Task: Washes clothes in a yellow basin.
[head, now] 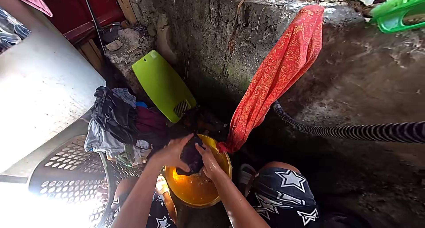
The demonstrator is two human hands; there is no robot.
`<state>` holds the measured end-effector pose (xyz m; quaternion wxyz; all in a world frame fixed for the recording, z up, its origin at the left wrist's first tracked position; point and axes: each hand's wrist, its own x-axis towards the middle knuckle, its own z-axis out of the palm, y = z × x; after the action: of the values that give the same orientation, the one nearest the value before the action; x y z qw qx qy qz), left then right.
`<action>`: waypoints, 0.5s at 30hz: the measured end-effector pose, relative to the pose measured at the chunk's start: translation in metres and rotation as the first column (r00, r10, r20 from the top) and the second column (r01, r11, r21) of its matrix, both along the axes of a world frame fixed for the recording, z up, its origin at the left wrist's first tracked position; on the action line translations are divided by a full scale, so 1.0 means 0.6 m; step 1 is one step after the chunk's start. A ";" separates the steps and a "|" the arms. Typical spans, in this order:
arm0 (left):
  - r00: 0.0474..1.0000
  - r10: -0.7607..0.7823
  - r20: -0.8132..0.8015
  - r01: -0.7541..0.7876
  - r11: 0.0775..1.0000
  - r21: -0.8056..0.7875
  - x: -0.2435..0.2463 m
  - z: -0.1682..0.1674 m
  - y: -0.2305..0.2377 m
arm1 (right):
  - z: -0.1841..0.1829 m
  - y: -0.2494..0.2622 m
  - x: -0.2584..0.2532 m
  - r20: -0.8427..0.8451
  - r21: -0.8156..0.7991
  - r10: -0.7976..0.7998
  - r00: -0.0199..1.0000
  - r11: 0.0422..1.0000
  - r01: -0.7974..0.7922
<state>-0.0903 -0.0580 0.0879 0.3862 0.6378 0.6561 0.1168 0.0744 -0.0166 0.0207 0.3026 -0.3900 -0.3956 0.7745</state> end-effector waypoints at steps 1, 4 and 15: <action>0.997 0.048 -0.054 -0.051 0.997 -0.051 0.012 -0.018 -0.018 | 0.003 -0.006 -0.002 -0.087 -0.009 0.035 0.996 0.999 -0.036; 0.920 0.255 -0.298 -0.255 0.966 0.038 0.018 -0.006 -0.062 | 0.006 -0.017 -0.004 -0.202 0.044 0.238 0.950 0.971 -0.234; 0.572 0.806 -0.153 -0.616 0.545 0.569 -0.311 0.115 -0.460 | -0.136 0.068 -0.019 0.680 0.099 0.311 0.664 0.859 -0.503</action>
<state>-0.2767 -0.3342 0.1570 -0.0010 0.3867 0.8773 0.2842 0.0632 0.0243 -0.0610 0.0173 -0.4845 -0.6569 0.5775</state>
